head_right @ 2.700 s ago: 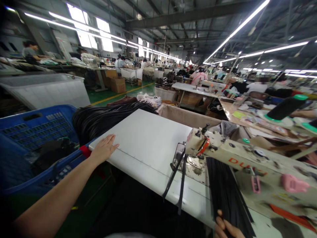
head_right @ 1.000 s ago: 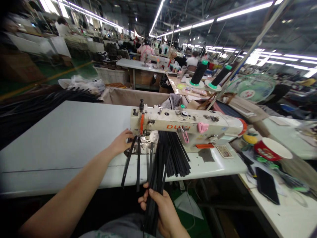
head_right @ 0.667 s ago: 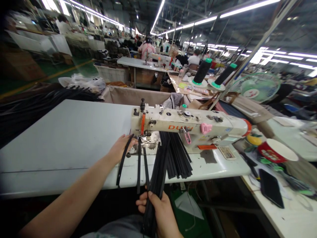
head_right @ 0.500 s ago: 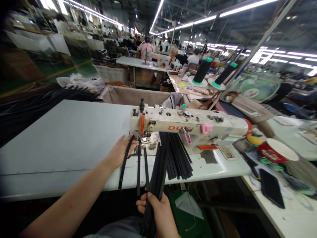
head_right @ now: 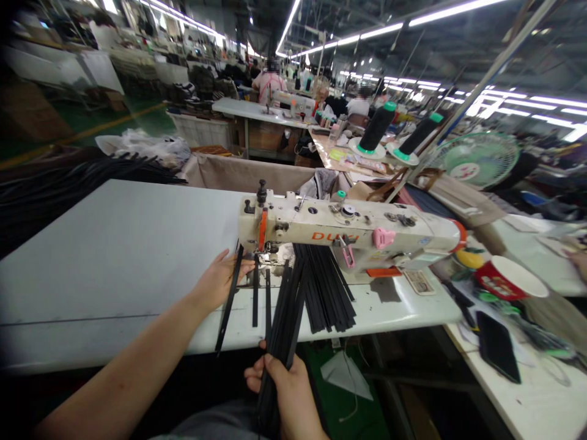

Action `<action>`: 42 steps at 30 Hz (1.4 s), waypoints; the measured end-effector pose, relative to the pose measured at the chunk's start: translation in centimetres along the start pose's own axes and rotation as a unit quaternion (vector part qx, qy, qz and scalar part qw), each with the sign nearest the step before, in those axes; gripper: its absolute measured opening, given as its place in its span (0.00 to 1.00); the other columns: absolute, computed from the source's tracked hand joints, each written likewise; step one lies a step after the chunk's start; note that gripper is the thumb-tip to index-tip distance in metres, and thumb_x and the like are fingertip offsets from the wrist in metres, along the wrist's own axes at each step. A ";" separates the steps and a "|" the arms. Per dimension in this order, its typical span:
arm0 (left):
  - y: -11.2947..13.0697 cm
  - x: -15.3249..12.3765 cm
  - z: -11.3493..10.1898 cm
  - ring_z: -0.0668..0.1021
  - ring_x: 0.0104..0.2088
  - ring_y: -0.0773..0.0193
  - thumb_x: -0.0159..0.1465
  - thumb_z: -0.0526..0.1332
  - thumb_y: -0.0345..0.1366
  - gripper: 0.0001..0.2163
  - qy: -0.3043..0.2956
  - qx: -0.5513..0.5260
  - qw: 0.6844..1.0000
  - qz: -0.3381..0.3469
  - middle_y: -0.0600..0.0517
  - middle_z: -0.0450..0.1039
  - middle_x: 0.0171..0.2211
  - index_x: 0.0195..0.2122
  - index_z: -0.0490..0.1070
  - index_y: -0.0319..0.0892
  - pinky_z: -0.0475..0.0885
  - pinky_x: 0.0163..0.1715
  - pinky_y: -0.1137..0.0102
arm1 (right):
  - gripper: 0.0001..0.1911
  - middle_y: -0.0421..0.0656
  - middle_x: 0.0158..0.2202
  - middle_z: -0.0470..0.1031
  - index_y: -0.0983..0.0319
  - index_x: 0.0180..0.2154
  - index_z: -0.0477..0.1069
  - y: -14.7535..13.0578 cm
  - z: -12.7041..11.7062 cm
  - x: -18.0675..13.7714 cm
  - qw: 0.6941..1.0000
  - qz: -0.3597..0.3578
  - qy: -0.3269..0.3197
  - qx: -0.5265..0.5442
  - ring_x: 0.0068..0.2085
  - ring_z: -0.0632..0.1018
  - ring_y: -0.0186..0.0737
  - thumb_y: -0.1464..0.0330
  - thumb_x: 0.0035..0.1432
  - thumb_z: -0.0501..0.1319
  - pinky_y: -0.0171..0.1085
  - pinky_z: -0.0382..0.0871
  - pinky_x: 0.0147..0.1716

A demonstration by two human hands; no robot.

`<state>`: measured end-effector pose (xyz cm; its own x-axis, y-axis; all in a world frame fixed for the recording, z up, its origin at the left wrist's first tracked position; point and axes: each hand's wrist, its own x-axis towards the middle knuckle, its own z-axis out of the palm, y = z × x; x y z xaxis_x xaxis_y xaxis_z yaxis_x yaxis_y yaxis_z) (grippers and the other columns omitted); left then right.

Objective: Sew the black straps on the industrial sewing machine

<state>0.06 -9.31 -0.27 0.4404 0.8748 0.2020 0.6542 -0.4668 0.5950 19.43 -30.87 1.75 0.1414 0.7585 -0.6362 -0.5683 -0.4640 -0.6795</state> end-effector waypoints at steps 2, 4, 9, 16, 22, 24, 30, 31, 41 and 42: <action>0.0 0.0 0.1 0.77 0.73 0.52 0.82 0.52 0.46 0.21 -0.001 0.002 1.000 0.003 0.49 0.85 0.63 0.58 0.86 0.51 0.57 0.82 0.44 | 0.41 0.45 0.30 0.86 0.69 0.46 0.84 -0.1 0.1 0.0 1.000 0.002 0.001 -0.002 0.36 0.91 0.49 0.50 0.39 0.91 0.39 0.87 0.38; -0.1 0.0 0.2 0.77 0.74 0.52 0.82 0.53 0.46 0.20 -0.003 0.002 1.000 0.005 0.48 0.85 0.63 0.58 0.86 0.50 0.57 0.82 0.44 | 0.41 0.45 0.30 0.86 0.69 0.46 0.84 -0.2 0.2 -0.1 1.000 0.004 0.004 -0.006 0.36 0.91 0.49 0.49 0.39 0.91 0.39 0.86 0.38; -0.2 0.1 0.1 0.76 0.75 0.53 0.82 0.52 0.46 0.21 -0.017 -0.003 1.000 0.002 0.48 0.84 0.64 0.59 0.85 0.49 0.56 0.83 0.44 | 0.42 0.44 0.29 0.85 0.67 0.49 0.82 -0.3 0.2 -0.5 1.000 0.013 0.007 -0.016 0.33 0.90 0.49 0.48 0.41 0.90 0.37 0.84 0.32; 0.3 0.0 -0.2 0.77 0.74 0.50 0.82 0.51 0.46 0.22 -0.002 0.000 1.000 0.010 0.47 0.85 0.64 0.59 0.86 0.48 0.59 0.81 0.43 | 0.41 0.44 0.30 0.85 0.68 0.53 0.81 -0.3 0.0 -0.8 1.000 0.006 0.002 -0.028 0.32 0.90 0.48 0.51 0.46 0.88 0.37 0.83 0.31; -0.7 0.0 0.6 0.77 0.73 0.48 0.77 0.59 0.41 0.17 0.011 0.008 1.000 0.023 0.47 0.85 0.63 0.57 0.86 0.49 0.60 0.80 0.40 | 0.37 0.44 0.30 0.85 0.67 0.49 0.80 -0.1 -0.1 -0.8 1.000 0.009 -0.001 -0.029 0.31 0.89 0.46 0.51 0.48 0.87 0.35 0.82 0.29; -1.1 0.1 0.9 0.77 0.73 0.46 0.75 0.60 0.39 0.16 0.015 0.011 0.999 0.032 0.47 0.85 0.63 0.58 0.86 0.49 0.62 0.79 0.40 | 0.37 0.43 0.29 0.85 0.67 0.49 0.81 -0.1 -0.1 -0.7 0.999 0.010 0.001 -0.032 0.31 0.89 0.45 0.51 0.48 0.87 0.35 0.81 0.29; -1.3 0.2 1.1 0.76 0.73 0.44 0.76 0.61 0.38 0.16 0.029 0.021 0.998 0.047 0.46 0.85 0.63 0.59 0.86 0.49 0.64 0.78 0.40 | 0.37 0.44 0.29 0.85 0.67 0.50 0.80 -0.1 0.0 -0.7 0.999 0.014 -0.003 -0.036 0.31 0.89 0.45 0.51 0.48 0.87 0.35 0.81 0.29; -1.2 0.2 1.0 0.76 0.73 0.43 0.76 0.60 0.38 0.17 0.030 0.028 0.998 0.045 0.46 0.84 0.65 0.59 0.85 0.48 0.64 0.79 0.39 | 0.37 0.43 0.29 0.85 0.67 0.50 0.80 -0.1 0.0 -0.6 0.999 0.013 -0.002 -0.036 0.30 0.88 0.45 0.51 0.48 0.87 0.35 0.81 0.29; -0.7 0.3 0.8 0.73 0.75 0.38 0.77 0.60 0.39 0.16 0.024 0.035 0.999 0.010 0.44 0.80 0.67 0.61 0.83 0.50 0.63 0.77 0.32 | 0.37 0.48 0.31 0.87 0.67 0.47 0.81 -0.2 0.1 -0.3 0.999 0.007 0.000 -0.041 0.32 0.89 0.49 0.49 0.46 0.88 0.38 0.83 0.30; -0.5 0.4 0.6 0.74 0.74 0.39 0.77 0.59 0.39 0.16 0.032 0.027 0.999 0.015 0.43 0.81 0.65 0.60 0.83 0.50 0.65 0.77 0.34 | 0.37 0.48 0.31 0.87 0.67 0.46 0.81 -0.2 0.0 -0.3 0.999 0.006 0.001 -0.044 0.32 0.90 0.49 0.49 0.46 0.88 0.39 0.84 0.30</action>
<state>0.27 -8.83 -0.90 0.4203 0.8664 0.2694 0.6742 -0.4970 0.5463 19.45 -30.97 2.05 0.1374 0.7512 -0.6456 -0.4970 -0.5115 -0.7010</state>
